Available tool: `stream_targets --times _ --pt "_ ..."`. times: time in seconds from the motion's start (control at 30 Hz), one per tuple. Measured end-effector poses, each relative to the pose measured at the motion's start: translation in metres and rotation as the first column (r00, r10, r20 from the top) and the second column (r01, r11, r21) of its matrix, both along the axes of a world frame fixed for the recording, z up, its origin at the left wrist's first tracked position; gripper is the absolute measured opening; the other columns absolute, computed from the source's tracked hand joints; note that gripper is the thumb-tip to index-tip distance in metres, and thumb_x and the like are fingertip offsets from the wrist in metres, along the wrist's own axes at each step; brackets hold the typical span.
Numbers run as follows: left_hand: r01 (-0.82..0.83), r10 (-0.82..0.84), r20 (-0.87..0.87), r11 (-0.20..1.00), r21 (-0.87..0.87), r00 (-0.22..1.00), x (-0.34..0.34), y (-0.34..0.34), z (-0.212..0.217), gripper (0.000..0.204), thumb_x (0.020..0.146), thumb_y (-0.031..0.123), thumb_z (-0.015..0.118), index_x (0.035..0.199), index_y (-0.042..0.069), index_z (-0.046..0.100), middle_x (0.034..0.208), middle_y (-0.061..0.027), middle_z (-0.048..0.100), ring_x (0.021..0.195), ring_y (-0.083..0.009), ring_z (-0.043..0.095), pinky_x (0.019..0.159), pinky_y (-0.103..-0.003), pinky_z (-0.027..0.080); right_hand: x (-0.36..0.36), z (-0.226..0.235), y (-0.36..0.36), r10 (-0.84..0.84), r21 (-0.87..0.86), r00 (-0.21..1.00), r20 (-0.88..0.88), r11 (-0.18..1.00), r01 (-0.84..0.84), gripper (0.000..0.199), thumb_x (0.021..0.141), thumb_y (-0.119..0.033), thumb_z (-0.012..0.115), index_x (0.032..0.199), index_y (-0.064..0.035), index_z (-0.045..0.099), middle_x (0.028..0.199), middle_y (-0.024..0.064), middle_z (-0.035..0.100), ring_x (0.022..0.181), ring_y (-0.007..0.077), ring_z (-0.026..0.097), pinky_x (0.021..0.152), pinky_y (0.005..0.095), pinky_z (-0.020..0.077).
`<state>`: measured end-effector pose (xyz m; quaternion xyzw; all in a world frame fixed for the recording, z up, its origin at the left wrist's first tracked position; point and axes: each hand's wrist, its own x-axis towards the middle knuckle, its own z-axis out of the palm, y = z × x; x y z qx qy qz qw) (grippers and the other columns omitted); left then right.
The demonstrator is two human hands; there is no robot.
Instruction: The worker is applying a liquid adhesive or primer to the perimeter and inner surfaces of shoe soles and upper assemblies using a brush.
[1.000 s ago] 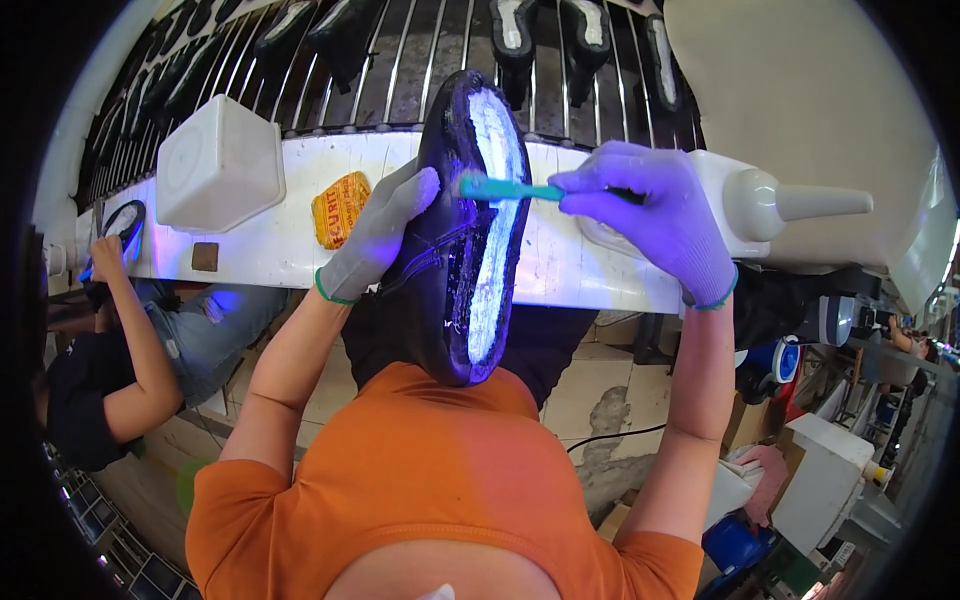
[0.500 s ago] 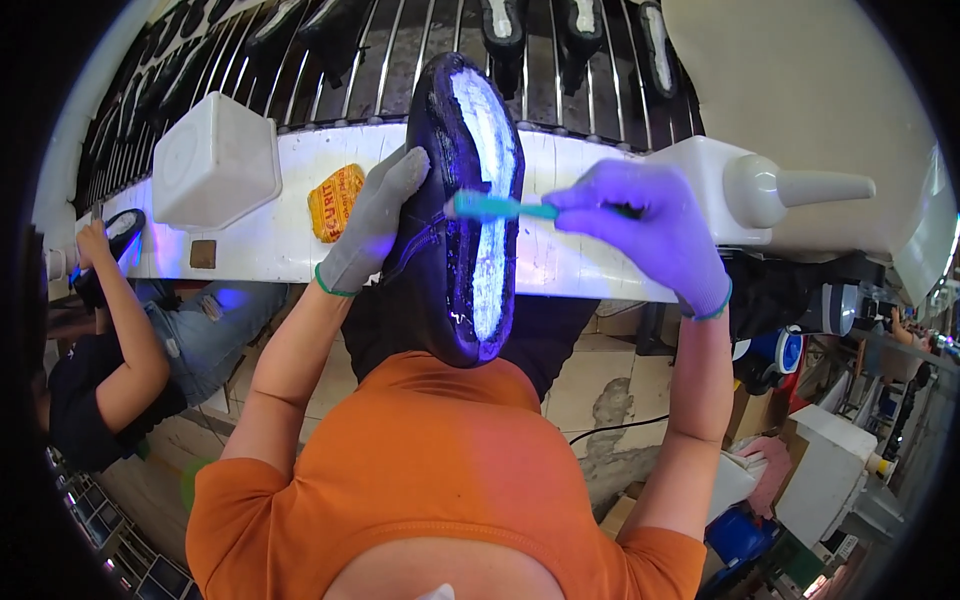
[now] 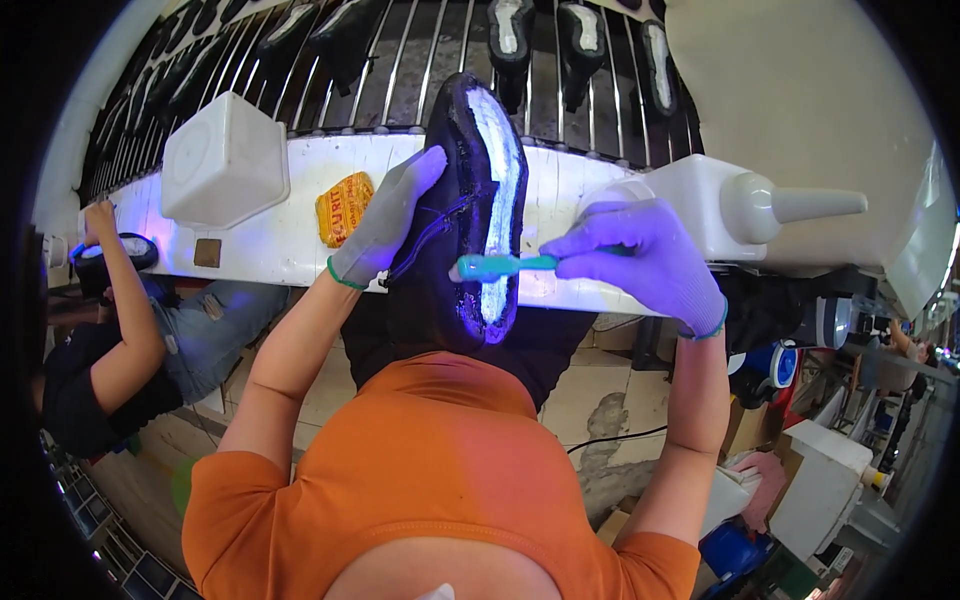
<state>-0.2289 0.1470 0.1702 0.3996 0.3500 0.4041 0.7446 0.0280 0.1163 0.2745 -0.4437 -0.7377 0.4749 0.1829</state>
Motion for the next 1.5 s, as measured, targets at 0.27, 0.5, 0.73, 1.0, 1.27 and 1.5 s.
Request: stream_targets --times 0.27,0.5,0.73,1.0,1.27,1.5 --pt "0.076 -0.036 0.144 0.956 -0.284 0.989 0.003 0.009 -0.004 0.044 0.095 0.038 0.052 0.110 -0.002 0.063 0.095 -0.0054 0.067 0.081 -0.0110 0.062 0.076 -0.026 0.050 0.000 0.012 0.004 0.127 -0.056 0.992 -0.001 0.990 -0.127 0.026 0.068 -0.002 0.078 0.093 0.0002 0.074 0.075 0.0101 0.067 0.068 0.0160 0.063 0.062 0.0265 0.0471" --pt "0.211 -0.079 0.283 0.855 -0.473 0.956 0.013 -0.007 -0.005 0.040 0.096 0.038 0.052 0.113 0.003 0.062 0.102 -0.0049 0.067 0.085 -0.0115 0.064 0.077 -0.025 0.053 -0.013 0.022 0.020 0.263 -0.012 0.965 0.010 0.965 -0.263 0.025 0.064 -0.007 0.080 0.088 -0.0019 0.075 0.072 0.0098 0.068 0.066 0.0173 0.063 0.061 0.0274 0.0468" --pt "0.565 -0.143 0.628 0.618 -0.546 0.765 0.025 -0.037 -0.017 0.041 0.097 0.040 0.049 0.121 0.007 0.057 0.110 -0.0069 0.065 0.091 -0.0124 0.064 0.082 -0.027 0.052 -0.024 0.020 0.030 0.285 -0.026 0.957 -0.044 0.958 -0.287 0.026 0.062 -0.007 0.082 0.087 -0.0011 0.075 0.073 0.0112 0.068 0.065 0.0178 0.064 0.060 0.0285 0.0479" --pt "0.698 -0.547 0.443 0.629 -0.343 0.710 0.008 -0.053 0.014 0.044 0.094 0.031 0.058 0.128 0.004 0.052 0.108 -0.0149 0.063 0.094 -0.0215 0.064 0.081 -0.031 0.053 -0.030 0.020 0.046 0.373 0.007 0.923 -0.097 0.927 -0.374 0.023 0.070 -0.004 0.079 0.092 -0.0020 0.074 0.075 0.0081 0.069 0.069 0.0146 0.065 0.062 0.0263 0.0488" --pt "0.768 -0.311 0.724 0.441 -0.464 0.616 0.022 -0.075 -0.063 0.048 0.098 0.039 0.048 0.123 -0.002 0.052 0.093 -0.0208 0.063 0.068 -0.0254 0.065 0.055 -0.033 0.054 -0.016 0.012 0.048 0.417 -0.104 0.905 -0.089 0.899 -0.425 0.022 0.070 -0.003 0.079 0.092 -0.0018 0.074 0.075 0.0083 0.069 0.067 0.0151 0.066 0.061 0.0265 0.0495" --pt "0.554 -0.470 0.302 0.762 -0.336 0.830 0.010 -0.059 0.013 0.036 0.092 0.030 0.060 0.115 0.002 0.058 0.085 -0.0147 0.066 0.065 -0.0206 0.065 0.057 -0.029 0.054 -0.021 0.021 0.024 0.236 0.047 0.969 -0.067 0.971 -0.233 0.020 0.073 -0.003 0.077 0.093 -0.0028 0.074 0.074 0.0068 0.069 0.065 0.0120 0.063 0.059 0.0244 0.0469"
